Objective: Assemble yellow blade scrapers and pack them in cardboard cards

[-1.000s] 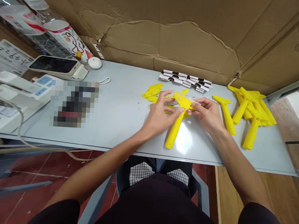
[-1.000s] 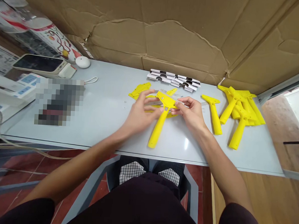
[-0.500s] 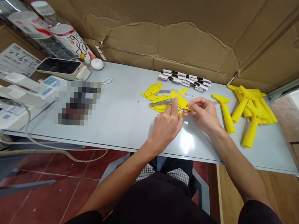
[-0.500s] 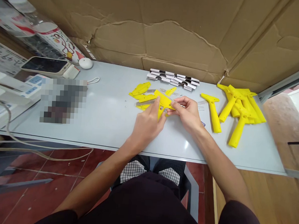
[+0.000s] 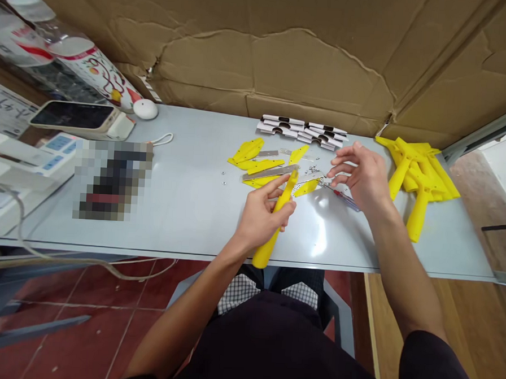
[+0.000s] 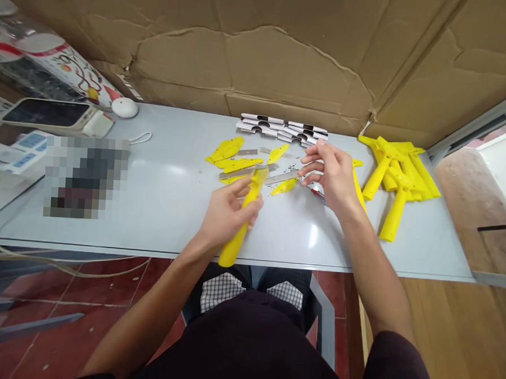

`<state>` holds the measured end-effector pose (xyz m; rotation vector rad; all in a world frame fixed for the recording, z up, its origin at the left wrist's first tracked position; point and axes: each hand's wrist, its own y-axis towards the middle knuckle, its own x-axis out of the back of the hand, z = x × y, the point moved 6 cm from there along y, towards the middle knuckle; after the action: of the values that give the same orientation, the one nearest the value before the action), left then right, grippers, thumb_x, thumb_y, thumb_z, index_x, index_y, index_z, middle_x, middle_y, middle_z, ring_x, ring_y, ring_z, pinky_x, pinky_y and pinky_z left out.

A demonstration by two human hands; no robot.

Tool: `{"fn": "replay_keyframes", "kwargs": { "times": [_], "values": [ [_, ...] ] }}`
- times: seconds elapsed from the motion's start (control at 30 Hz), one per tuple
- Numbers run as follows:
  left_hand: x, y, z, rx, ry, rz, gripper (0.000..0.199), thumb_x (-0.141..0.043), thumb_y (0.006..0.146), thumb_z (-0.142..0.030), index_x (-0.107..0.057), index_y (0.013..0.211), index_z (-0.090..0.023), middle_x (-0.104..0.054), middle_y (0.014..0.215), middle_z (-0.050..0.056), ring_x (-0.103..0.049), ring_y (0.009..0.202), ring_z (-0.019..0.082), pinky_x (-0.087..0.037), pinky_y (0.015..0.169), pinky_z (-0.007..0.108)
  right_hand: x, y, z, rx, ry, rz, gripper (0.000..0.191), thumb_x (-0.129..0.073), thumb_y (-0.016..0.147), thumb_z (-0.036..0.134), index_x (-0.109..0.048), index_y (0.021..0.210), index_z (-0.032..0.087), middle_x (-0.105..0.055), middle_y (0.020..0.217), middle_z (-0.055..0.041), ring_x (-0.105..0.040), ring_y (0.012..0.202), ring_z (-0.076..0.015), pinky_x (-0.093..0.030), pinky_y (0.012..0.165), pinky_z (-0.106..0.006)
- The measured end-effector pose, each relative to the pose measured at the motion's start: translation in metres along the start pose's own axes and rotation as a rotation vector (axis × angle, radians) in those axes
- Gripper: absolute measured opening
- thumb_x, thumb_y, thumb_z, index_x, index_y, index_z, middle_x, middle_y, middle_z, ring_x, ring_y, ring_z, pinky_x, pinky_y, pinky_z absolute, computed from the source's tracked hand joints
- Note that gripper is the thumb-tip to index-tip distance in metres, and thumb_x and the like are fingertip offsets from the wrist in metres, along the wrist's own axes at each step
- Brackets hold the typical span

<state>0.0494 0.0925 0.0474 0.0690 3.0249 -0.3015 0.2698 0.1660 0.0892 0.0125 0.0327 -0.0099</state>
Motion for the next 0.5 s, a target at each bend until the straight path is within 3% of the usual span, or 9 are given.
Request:
{"fn": "replay_keyframes", "kwargs": {
  "times": [0.1,0.2,0.27,0.37,0.5],
  "values": [
    [-0.004,-0.011,0.002,0.133,-0.282,0.155,0.024,-0.083,0.076,-0.023,-0.065,0.091,-0.019,-0.06,0.066,-0.003,-0.046,0.042,0.007,-0.037,0.039,0.023,0.025,0.006,0.012,0.149,-0.383,-0.024,0.027,-0.08,0.091,0.051,-0.076,0.089,0.024,-0.072,0.082,-0.0047,-0.066,0.063,-0.0181,-0.053,0.058,-0.035],
    [-0.006,-0.017,0.008,0.224,-0.46,0.273,0.022,-0.081,0.078,-0.025,-0.061,0.082,-0.018,-0.055,0.062,-0.005,-0.038,0.039,0.004,-0.033,0.036,0.018,0.036,0.01,0.009,0.211,-0.857,0.111,0.009,-0.076,0.09,0.031,-0.08,0.087,0.023,-0.075,0.078,-0.0032,-0.064,0.066,-0.0189,-0.055,0.078,-0.042],
    [-0.005,-0.018,0.015,0.258,-0.545,0.293,0.021,-0.08,0.079,-0.025,-0.06,0.079,-0.017,-0.056,0.066,-0.005,-0.037,0.04,0.002,-0.033,0.035,0.015,0.042,0.012,0.0,0.181,-1.058,0.207,0.007,-0.075,0.086,0.022,-0.081,0.082,0.023,-0.076,0.075,-0.0032,-0.063,0.068,-0.0207,-0.053,0.082,-0.045],
    [-0.003,-0.018,0.027,0.293,-0.632,0.287,0.022,-0.078,0.08,-0.024,-0.058,0.077,-0.017,-0.057,0.072,-0.004,-0.037,0.041,0.001,-0.034,0.035,0.013,0.049,0.014,-0.01,0.116,-1.146,0.264,0.011,-0.073,0.083,0.019,-0.081,0.077,0.025,-0.078,0.078,-0.0048,-0.064,0.074,-0.0243,-0.052,0.081,-0.045],
    [-0.002,-0.019,0.035,0.318,-0.652,0.284,0.023,-0.078,0.081,-0.025,-0.056,0.078,-0.018,-0.057,0.071,-0.004,-0.035,0.04,0.001,-0.034,0.034,0.012,0.046,0.015,-0.011,0.157,-1.134,0.237,0.013,-0.073,0.084,0.02,-0.084,0.086,0.024,-0.077,0.078,-0.0052,-0.064,0.074,-0.024,-0.053,0.081,-0.045]
  ]
}}
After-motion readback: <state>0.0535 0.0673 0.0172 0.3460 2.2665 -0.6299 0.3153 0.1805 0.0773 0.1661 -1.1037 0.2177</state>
